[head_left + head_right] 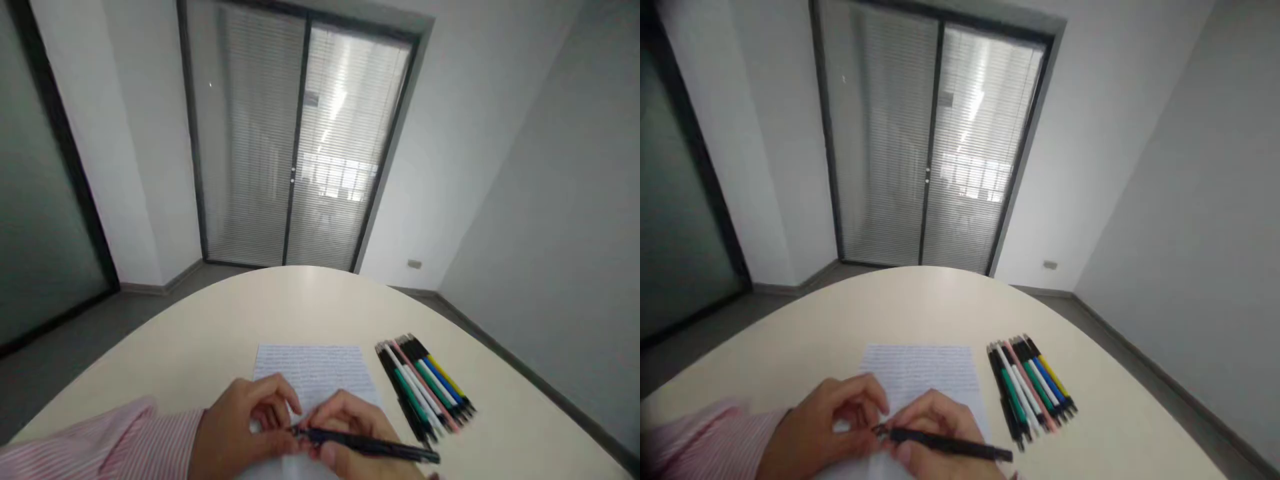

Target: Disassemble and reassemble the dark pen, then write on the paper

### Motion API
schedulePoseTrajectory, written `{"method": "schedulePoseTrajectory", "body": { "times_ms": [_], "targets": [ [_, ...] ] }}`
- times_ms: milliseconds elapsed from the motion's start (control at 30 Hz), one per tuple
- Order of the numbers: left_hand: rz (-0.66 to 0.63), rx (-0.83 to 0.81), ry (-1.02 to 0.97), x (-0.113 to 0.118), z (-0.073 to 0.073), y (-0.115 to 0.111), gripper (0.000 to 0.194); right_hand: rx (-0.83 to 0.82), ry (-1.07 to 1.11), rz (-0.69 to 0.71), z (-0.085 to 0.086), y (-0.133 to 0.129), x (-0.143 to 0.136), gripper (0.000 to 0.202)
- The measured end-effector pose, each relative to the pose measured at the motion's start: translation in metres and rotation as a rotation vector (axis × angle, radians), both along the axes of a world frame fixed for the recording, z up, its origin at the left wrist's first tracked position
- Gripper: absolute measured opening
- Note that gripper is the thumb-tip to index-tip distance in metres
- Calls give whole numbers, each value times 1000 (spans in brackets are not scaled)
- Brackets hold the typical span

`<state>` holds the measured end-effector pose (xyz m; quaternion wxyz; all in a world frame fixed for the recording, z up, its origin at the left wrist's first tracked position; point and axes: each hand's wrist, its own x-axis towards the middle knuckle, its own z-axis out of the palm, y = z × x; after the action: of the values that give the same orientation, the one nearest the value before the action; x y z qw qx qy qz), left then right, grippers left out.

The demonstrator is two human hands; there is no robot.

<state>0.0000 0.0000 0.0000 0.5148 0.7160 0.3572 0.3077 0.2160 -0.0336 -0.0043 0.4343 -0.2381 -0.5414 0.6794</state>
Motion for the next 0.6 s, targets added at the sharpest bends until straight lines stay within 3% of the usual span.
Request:
{"method": "schedulePoseTrajectory", "body": {
  "times_ms": [200,600],
  "targets": [
    [-6,-3,1,0,5,-1,21,19,-8,-44,-6,6,-3,16],
    [36,169,68,-1,4,-2,17,154,-161,-123,1,5,2,21]
  ]
}}
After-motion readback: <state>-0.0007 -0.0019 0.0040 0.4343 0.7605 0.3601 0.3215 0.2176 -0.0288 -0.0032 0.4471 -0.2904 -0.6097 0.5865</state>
